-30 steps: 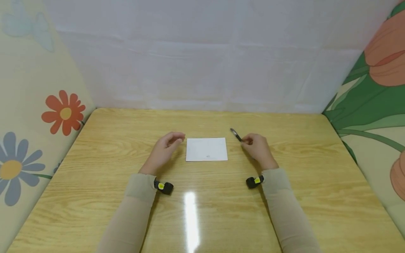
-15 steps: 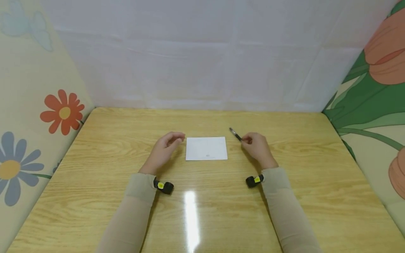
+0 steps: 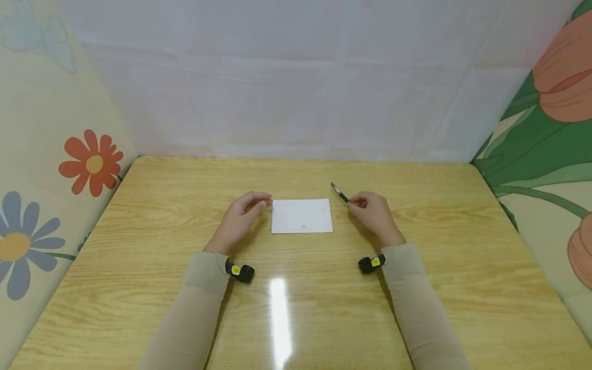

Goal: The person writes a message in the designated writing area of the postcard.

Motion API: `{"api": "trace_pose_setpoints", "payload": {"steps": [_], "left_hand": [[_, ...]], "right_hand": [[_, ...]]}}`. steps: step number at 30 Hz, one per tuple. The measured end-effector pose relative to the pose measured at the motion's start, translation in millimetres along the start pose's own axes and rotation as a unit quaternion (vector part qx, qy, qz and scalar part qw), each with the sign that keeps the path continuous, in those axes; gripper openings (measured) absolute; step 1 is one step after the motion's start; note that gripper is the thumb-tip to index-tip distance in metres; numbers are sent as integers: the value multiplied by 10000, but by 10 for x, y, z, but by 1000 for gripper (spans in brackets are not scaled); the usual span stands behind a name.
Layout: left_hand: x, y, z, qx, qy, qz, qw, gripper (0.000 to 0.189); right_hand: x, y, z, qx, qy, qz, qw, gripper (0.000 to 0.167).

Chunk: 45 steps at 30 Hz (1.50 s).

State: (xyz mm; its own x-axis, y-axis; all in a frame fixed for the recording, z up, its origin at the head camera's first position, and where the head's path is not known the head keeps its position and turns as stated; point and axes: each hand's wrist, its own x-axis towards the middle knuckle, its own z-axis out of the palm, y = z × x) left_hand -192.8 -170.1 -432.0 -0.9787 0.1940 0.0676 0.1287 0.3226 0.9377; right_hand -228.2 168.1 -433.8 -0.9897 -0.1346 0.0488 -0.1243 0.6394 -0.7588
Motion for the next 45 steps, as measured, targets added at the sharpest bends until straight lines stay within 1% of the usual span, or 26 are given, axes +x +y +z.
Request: {"api": "trace_pose_setpoints", "payload": {"steps": [6,13,18,26,31,34,38,42,45], "left_hand": [[22,19,13,-81,-3,55,10000,34],[48,29,20,-213,-100,162,9996,36],[67,32,27,-234,-97,207,9995,36],[75,76,33,-298,-153,218,9992,38],[77,86,51,-440,-227,113,9987,38],[69,103,64,-512,-262,41,9983,39],[53,119,86,-510,-213,-30,9985,38],[33,91,111,-481,-168,-128,9986,35],[20,77,132,-502,-169,-159,9985,34]], "right_hand": [[19,-56,-14,244,-98,47,9996,20],[19,-133,-26,519,-252,130,9982,20],[10,-177,-36,624,-305,61,9976,20],[-4,-194,-34,746,-636,2,9952,20],[-16,-214,-18,835,-823,-72,9931,20],[-14,-211,5,982,-935,-113,9907,20],[-20,-209,49,1144,-1073,-152,9875,20],[-47,-219,98,1231,-1234,-118,9846,19],[-59,-229,133,1191,-1286,-237,9842,19]]}}
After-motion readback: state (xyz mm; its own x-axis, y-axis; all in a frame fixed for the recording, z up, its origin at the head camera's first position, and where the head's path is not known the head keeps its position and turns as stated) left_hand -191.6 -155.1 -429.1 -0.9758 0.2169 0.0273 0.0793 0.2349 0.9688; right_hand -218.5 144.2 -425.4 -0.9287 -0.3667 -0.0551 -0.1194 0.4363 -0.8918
